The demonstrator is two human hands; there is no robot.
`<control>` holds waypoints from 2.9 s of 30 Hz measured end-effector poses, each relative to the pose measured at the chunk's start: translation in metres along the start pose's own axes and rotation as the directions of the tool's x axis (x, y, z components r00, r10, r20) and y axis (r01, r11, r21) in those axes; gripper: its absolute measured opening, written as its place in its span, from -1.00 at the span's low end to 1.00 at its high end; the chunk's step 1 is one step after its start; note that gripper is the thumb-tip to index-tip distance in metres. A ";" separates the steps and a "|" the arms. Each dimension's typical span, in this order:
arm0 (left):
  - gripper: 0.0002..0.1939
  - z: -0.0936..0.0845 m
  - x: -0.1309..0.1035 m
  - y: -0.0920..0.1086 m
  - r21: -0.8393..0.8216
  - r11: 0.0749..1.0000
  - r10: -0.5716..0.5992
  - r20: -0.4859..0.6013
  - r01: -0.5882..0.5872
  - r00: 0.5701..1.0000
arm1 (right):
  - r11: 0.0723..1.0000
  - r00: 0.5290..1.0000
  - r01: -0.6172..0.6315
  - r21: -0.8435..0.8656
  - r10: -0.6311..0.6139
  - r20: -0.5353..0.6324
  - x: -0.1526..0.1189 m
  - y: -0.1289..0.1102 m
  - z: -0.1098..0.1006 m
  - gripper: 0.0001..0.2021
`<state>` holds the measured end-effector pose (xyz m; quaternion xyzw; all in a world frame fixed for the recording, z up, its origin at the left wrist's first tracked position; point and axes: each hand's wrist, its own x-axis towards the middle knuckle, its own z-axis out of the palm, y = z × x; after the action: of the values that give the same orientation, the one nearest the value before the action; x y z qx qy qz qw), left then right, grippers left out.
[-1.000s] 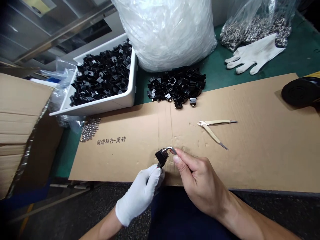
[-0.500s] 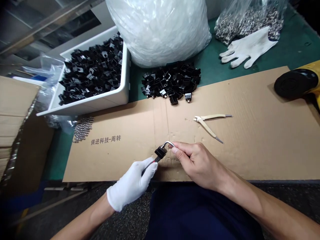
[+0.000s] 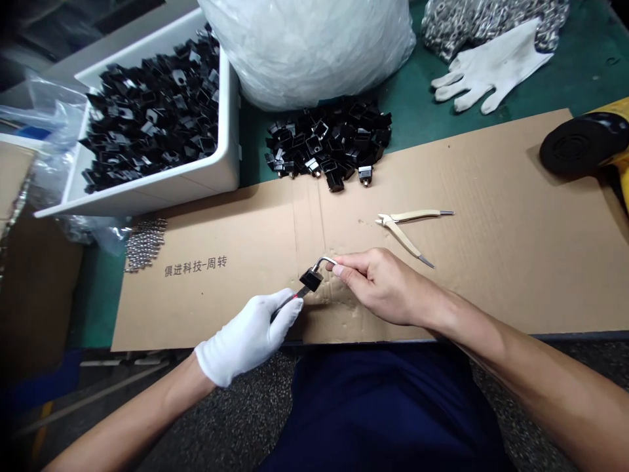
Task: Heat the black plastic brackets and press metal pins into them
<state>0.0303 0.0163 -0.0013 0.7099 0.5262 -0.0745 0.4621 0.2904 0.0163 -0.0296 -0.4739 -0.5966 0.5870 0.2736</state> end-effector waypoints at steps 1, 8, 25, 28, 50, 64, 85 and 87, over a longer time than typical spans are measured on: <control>-0.58 -0.001 0.001 0.000 0.006 1.000 0.006 -0.002 -0.006 1.000 | 1.000 1.000 0.007 -0.008 -0.007 0.007 0.001 0.001 -0.001 -0.65; -0.57 -0.005 0.004 -0.006 0.057 0.998 0.037 0.031 -0.039 0.999 | 0.995 0.994 0.055 -0.083 -0.046 0.100 0.008 0.000 -0.011 -0.65; -0.60 -0.015 0.010 -0.013 0.269 0.953 0.121 0.091 -0.142 0.988 | 0.947 0.920 0.191 -0.259 -0.081 0.384 0.022 -0.014 -0.042 -0.68; -0.60 -0.017 0.008 -0.013 0.214 0.967 0.124 0.092 -0.141 0.988 | 0.964 0.934 0.148 -0.219 -0.064 0.351 0.022 -0.016 -0.041 -0.67; -0.31 0.022 -0.006 -0.023 -0.595 0.798 0.221 0.143 -0.095 0.965 | 0.782 0.962 -0.165 0.600 -0.007 0.273 0.011 0.006 0.015 -0.55; -0.50 0.050 -0.004 -0.008 -0.584 0.778 0.127 -0.216 -0.232 0.968 | 0.780 0.986 0.046 0.625 0.066 -0.155 -0.002 0.001 0.074 -0.57; -0.75 0.026 -0.006 -0.025 0.222 0.958 0.264 -0.417 -0.184 0.870 | 0.876 0.986 -0.134 0.463 0.072 0.149 -0.006 0.010 0.010 -0.50; -0.75 0.021 -0.005 -0.029 0.348 0.917 0.329 -0.390 -0.193 0.860 | 0.896 0.956 -0.202 0.396 0.094 0.277 -0.004 0.010 -0.004 -0.48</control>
<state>0.0122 -0.0018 -0.0270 0.8346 0.4974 0.0743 0.2249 0.2977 0.0132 -0.0378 -0.3701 -0.4480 0.7759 0.2456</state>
